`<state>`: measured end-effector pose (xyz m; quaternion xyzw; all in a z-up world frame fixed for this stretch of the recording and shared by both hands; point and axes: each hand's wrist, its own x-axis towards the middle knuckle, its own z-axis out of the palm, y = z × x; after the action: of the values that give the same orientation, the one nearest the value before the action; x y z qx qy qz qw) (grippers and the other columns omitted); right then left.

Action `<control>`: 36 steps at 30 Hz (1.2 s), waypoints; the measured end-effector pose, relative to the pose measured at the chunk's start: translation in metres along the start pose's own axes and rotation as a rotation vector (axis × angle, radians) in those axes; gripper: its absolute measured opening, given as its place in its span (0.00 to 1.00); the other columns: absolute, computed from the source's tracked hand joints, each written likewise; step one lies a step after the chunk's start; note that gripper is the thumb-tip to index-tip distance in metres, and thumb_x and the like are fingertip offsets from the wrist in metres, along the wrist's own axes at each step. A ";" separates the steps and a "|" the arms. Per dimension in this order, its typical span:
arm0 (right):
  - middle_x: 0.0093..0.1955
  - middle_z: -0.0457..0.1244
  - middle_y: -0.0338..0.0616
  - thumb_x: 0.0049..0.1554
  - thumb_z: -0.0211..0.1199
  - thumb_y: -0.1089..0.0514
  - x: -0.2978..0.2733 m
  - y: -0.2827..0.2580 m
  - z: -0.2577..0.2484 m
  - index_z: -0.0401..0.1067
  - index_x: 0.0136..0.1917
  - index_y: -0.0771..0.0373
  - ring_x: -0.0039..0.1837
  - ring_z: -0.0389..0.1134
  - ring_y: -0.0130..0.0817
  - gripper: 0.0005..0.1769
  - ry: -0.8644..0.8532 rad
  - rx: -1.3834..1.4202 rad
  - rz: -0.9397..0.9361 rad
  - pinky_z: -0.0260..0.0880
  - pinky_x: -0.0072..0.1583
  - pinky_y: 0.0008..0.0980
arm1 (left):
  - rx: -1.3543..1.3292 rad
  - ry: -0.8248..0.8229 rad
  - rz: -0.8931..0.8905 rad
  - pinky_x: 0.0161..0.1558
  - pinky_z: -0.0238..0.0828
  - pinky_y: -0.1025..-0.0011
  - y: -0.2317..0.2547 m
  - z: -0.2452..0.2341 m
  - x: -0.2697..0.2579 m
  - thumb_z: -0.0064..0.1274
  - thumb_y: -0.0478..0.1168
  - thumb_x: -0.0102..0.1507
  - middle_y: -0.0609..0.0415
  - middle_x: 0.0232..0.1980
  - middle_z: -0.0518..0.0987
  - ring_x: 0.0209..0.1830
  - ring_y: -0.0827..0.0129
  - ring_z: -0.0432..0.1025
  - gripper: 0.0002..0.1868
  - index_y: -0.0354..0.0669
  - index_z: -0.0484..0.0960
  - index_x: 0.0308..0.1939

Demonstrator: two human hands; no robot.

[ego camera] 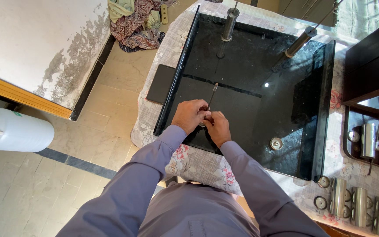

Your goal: The person assembles cylindrical metal components into a black glass tabletop. They insert rods into the cylinders, place the cylinders into pre-drilled holes, and secure them with small fasteners. The person handles multiple identical parts one at a time and places them on the tabletop.

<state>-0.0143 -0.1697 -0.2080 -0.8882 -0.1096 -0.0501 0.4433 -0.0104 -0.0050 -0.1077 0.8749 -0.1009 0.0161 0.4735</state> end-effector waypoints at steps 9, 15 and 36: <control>0.46 0.67 0.48 0.51 0.73 0.62 0.021 -0.038 -0.058 0.76 0.51 0.63 0.47 0.70 0.36 0.14 -0.147 0.043 -0.012 0.73 0.52 0.35 | -0.089 0.099 0.108 0.47 0.79 0.69 0.020 -0.017 -0.003 0.69 0.43 0.56 0.49 0.44 0.84 0.44 0.64 0.82 0.18 0.38 0.83 0.46; 0.58 0.68 0.40 0.61 0.66 0.64 0.068 -0.106 -0.154 0.78 0.59 0.66 0.55 0.66 0.23 0.13 -0.252 0.612 -0.148 0.67 0.57 0.27 | -0.148 0.369 0.146 0.47 0.80 0.70 0.055 -0.029 -0.009 0.69 0.44 0.58 0.52 0.44 0.86 0.44 0.67 0.83 0.16 0.39 0.85 0.45; 0.41 0.69 0.41 0.54 0.74 0.64 0.086 -0.168 -0.174 0.84 0.49 0.64 0.36 0.55 0.24 0.08 -0.308 0.265 -0.206 0.51 0.38 0.26 | -0.197 0.210 0.282 0.37 0.77 0.72 0.073 -0.050 0.017 0.70 0.43 0.58 0.52 0.35 0.86 0.36 0.71 0.83 0.12 0.39 0.84 0.34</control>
<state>0.0301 -0.1981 0.0432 -0.8034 -0.2717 0.0557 0.5269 -0.0042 -0.0044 -0.0180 0.7949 -0.1737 0.1635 0.5578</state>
